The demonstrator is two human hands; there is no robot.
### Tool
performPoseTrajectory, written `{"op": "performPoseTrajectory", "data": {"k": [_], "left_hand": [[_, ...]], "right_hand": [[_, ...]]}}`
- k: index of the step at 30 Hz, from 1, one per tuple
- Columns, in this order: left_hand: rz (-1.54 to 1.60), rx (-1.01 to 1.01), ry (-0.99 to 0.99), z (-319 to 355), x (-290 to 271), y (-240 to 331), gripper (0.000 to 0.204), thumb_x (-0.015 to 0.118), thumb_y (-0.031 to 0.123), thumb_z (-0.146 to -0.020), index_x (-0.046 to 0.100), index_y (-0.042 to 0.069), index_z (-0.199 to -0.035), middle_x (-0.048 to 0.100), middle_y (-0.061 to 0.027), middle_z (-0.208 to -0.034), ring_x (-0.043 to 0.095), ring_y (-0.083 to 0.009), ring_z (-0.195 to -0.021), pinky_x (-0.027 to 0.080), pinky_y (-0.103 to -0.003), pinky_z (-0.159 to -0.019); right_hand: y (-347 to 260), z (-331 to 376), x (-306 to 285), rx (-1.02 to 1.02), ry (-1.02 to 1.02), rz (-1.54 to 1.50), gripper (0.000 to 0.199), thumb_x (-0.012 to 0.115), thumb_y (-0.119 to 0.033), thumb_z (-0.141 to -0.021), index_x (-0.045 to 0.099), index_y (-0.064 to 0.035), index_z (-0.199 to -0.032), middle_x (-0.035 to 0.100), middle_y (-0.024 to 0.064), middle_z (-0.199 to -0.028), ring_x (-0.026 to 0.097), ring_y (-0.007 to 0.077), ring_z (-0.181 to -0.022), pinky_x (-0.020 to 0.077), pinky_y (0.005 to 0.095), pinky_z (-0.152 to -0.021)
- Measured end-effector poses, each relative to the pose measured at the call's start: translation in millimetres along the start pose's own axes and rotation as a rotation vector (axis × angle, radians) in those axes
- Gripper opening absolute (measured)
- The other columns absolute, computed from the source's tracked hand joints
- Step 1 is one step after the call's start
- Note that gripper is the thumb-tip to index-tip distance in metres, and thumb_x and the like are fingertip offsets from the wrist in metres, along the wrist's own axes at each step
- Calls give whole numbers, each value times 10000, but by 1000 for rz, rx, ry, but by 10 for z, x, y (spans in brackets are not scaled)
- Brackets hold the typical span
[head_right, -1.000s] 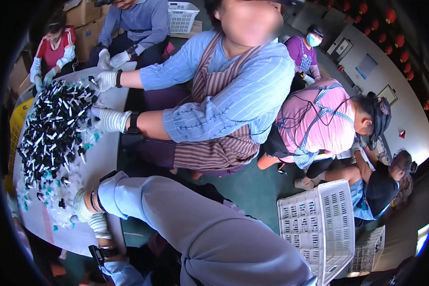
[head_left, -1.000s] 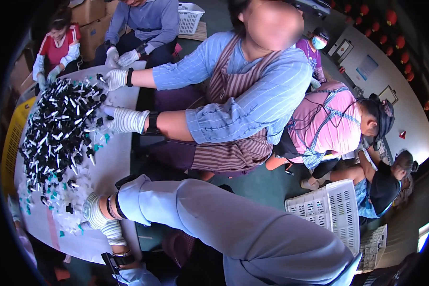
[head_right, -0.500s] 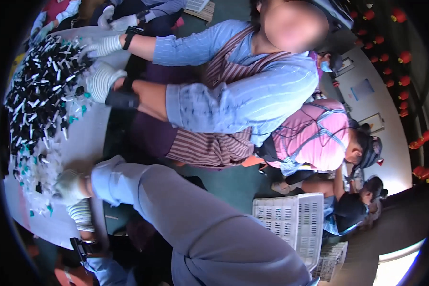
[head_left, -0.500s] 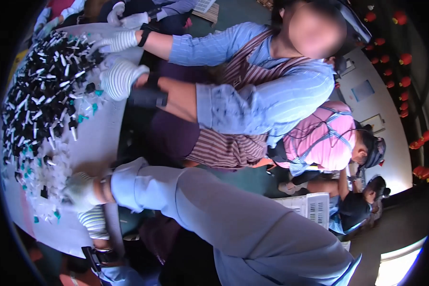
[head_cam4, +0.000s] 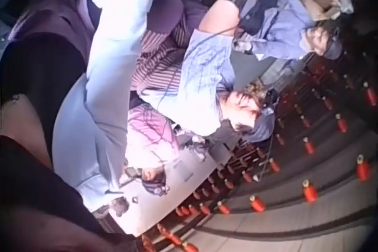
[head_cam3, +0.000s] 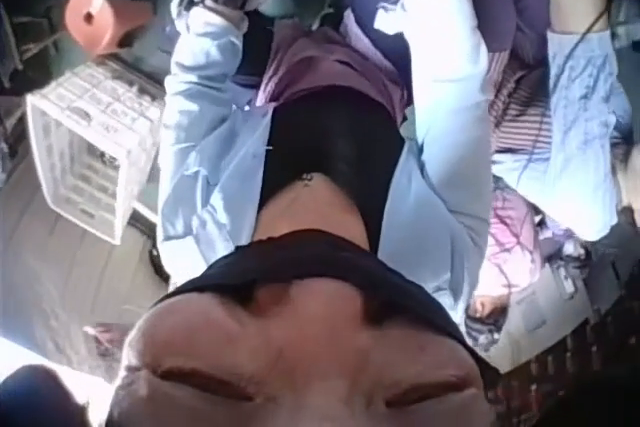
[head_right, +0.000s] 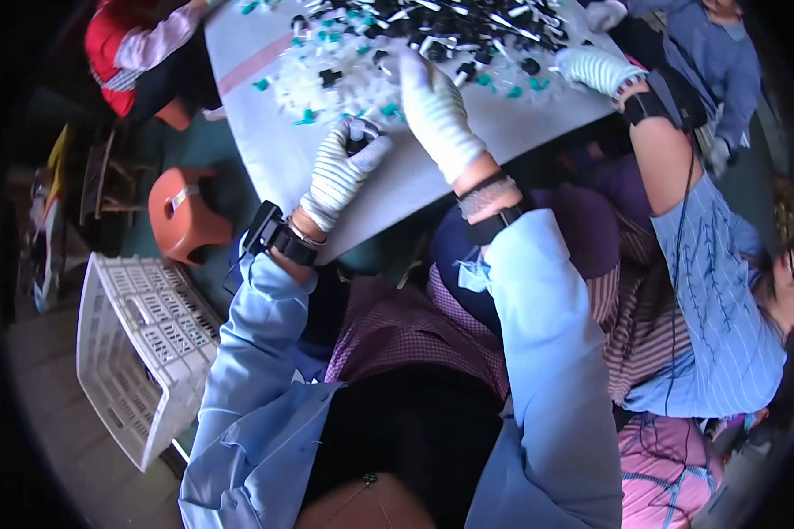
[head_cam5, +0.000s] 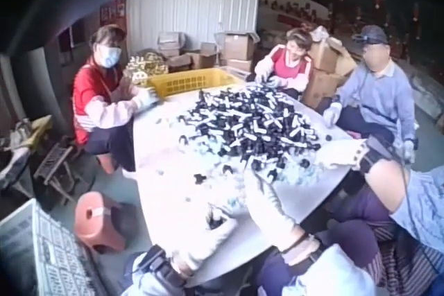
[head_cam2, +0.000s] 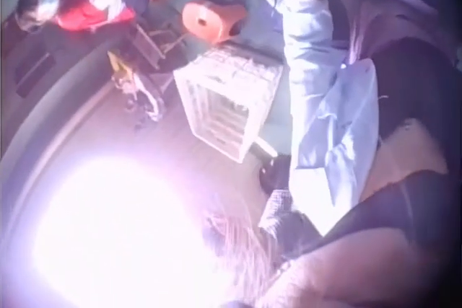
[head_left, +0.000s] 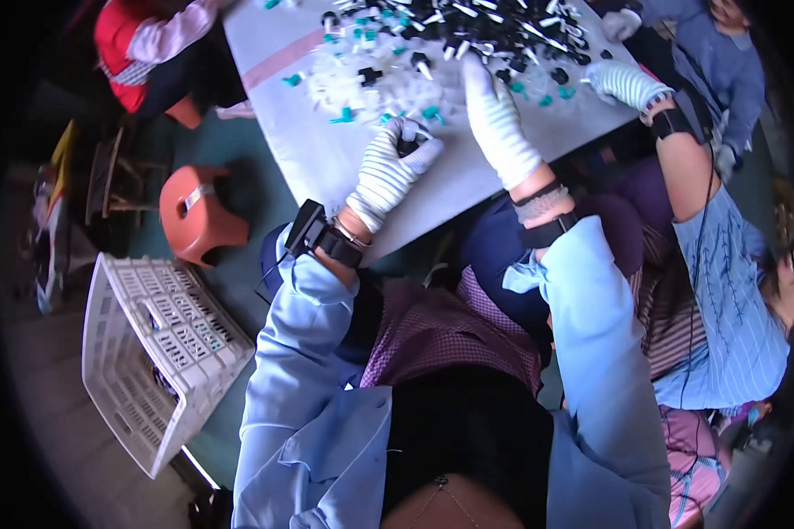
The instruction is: Sorting and organizing small black and white plastic components on a table in a workshop.
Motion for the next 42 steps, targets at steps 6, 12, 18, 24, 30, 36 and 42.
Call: {"op": "performPoseTrajectory", "data": {"k": [6,12,18,24,30,36,42], "left_hand": [[13,-90,49,270,-179,386,269,673,167,-886,525,66,-1087,533,36,-836,474,-44,-720,426,-213,-657],[125,-176,47,397,-164,427,160,595,225,-941,566,72,-977,548,19,-802,507,-69,-656,443,-233,-626],[-91,-309,84,615,-300,406,291,508,347,-965,591,79,-890,526,18,-717,457,-64,-585,396,-222,-557],[-142,-272,17,529,-119,468,440,395,459,-1000,600,71,-1016,524,12,-716,438,-60,-563,385,-213,-547],[230,-396,-33,441,78,294,537,369,522,-993,584,52,-1139,545,-5,-713,440,-59,-528,397,-212,-532],[275,-343,-25,400,88,269,544,379,488,-990,516,42,-1270,592,-57,-739,515,-98,-508,449,-237,-515],[-117,-160,-3,452,180,493,558,436,544,-941,516,66,-1218,597,-61,-770,535,-122,-520,468,-257,-532]], "right_hand": [[808,667,382,744,-194,-181,529,406,-514,-970,653,-66,-1105,675,78,-908,599,180,-804,479,332,-775],[1247,704,282,703,-296,116,367,455,-342,-988,579,-96,-1230,634,60,-1032,585,150,-822,480,309,-779],[1247,769,-75,782,220,-233,289,474,-139,-937,579,-124,-1205,612,25,-843,571,116,-641,475,274,-570],[1155,742,79,783,-49,-23,245,535,-167,-939,620,-121,-1165,625,-5,-852,587,100,-703,486,262,-647],[1103,673,38,763,-72,-91,241,530,-155,-945,632,-121,-1161,624,-4,-855,577,92,-706,492,261,-654],[1097,634,-6,734,-111,-139,204,564,-160,-941,631,-87,-1118,615,-10,-887,560,84,-751,491,252,-704],[837,588,-142,596,-84,-188,186,533,-197,-927,627,-82,-1038,621,21,-822,557,118,-729,488,301,-694]]}}
Point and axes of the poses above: each hand's wrist, its own z-axis away from the middle knuckle, its own x-axis out of the palm, y = z × x, the point moved 10 cm from there along -z, towards the middle knuckle
